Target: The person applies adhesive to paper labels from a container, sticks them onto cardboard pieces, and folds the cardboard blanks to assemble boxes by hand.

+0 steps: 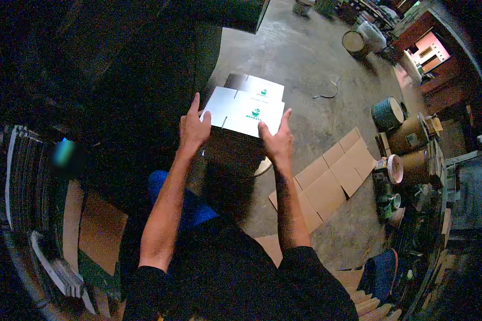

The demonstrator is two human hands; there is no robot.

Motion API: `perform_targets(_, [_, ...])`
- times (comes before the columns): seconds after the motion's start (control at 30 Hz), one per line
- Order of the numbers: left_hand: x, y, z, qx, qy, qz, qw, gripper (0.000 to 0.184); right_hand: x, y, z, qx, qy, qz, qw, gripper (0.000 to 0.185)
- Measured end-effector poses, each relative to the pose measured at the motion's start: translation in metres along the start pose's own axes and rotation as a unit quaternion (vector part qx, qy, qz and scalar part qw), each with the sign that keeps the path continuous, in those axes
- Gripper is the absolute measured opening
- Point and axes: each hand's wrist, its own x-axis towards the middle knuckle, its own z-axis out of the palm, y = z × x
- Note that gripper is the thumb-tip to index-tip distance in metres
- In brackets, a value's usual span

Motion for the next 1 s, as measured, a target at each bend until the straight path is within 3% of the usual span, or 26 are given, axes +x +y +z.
perform_targets(0.13, [-0.001, -0.005, 0.005, 0.000, 0.015, 0.008, 1.000, 0.073, -0.003, -0.002, 0.000, 0.024, 0.012, -0.006, 1.000, 0.096])
perform_targets(0.2, [-0.006, -0.006, 0.005, -0.085, 0.066, 0.069, 0.992, 0.071, -0.002, 0.000, 0.001, 0.033, 0.026, -0.027, 0.999, 0.097])
perform_targets(0.37, [-0.007, 0.005, 0.002, -0.138, 0.074, 0.036, 0.987, 0.071, -0.006, -0.007, -0.003, 0.067, 0.028, -0.061, 0.996, 0.101])
perform_targets(0.43, [-0.005, 0.009, -0.005, -0.158, 0.077, 0.033, 0.984, 0.069, -0.013, -0.022, -0.007, 0.047, 0.061, -0.119, 0.990, 0.102])
perform_targets(0.47, [-0.003, 0.008, -0.009, -0.179, 0.086, 0.064, 0.978, 0.069, -0.013, -0.024, -0.006, 0.133, 0.035, -0.106, 0.985, 0.099])
perform_targets(0.5, [-0.002, 0.010, -0.016, -0.201, 0.096, 0.096, 0.970, 0.069, -0.009, -0.020, -0.007, 0.131, 0.036, -0.107, 0.985, 0.099])
perform_targets(0.57, [-0.001, 0.018, -0.035, -0.258, 0.064, 0.102, 0.959, 0.071, 0.003, -0.015, -0.011, 0.227, 0.060, -0.169, 0.957, 0.097])
perform_targets(0.6, [-0.011, 0.017, -0.043, -0.359, 0.061, 0.086, 0.927, 0.073, -0.016, -0.037, -0.013, 0.392, 0.001, -0.063, 0.918, 0.084])
perform_targets(0.67, [-0.034, 0.020, -0.046, -0.548, 0.030, 0.030, 0.835, 0.082, -0.025, -0.046, -0.016, 0.415, -0.031, -0.073, 0.907, 0.076])
perform_targets(0.7, [-0.046, 0.022, -0.040, -0.546, 0.037, 0.031, 0.836, 0.082, -0.027, -0.046, -0.018, 0.435, -0.064, -0.077, 0.895, 0.069])
perform_targets(0.77, [-0.063, 0.027, -0.031, -0.712, -0.036, -0.076, 0.697, 0.078, -0.026, -0.039, -0.018, 0.465, -0.090, -0.024, 0.881, 0.060])
perform_targets(0.83, [-0.075, 0.022, -0.021, -0.730, -0.031, -0.076, 0.679, 0.072, -0.037, -0.038, -0.011, 0.437, -0.100, -0.049, 0.893, 0.063])
perform_targets(0.87, [-0.076, 0.008, -0.005, -0.717, 0.032, 0.056, 0.694, 0.071, -0.053, -0.042, -0.008, 0.434, -0.088, -0.023, 0.896, 0.054])
perform_targets(0.9, [-0.080, -0.006, -0.002, -0.676, 0.111, 0.187, 0.704, 0.070, -0.064, -0.022, -0.002, 0.247, -0.050, -0.236, 0.938, 0.047])
perform_targets(0.93, [-0.091, -0.006, -0.017, -0.672, 0.136, 0.104, 0.720, 0.068, -0.070, 0.007, 0.002, 0.066, -0.012, -0.446, 0.893, 0.041])
perform_targets(0.97, [-0.098, -0.007, -0.032, -0.667, 0.174, 0.021, 0.724, 0.067, -0.079, 0.026, 0.006, 0.021, -0.050, -0.365, 0.929, 0.031])
perform_targets(1.0, [-0.100, -0.025, -0.038, -0.654, 0.217, 0.022, 0.725, 0.075, -0.074, 0.048, 0.019, 0.163, -0.090, -0.179, 0.966, 0.082])
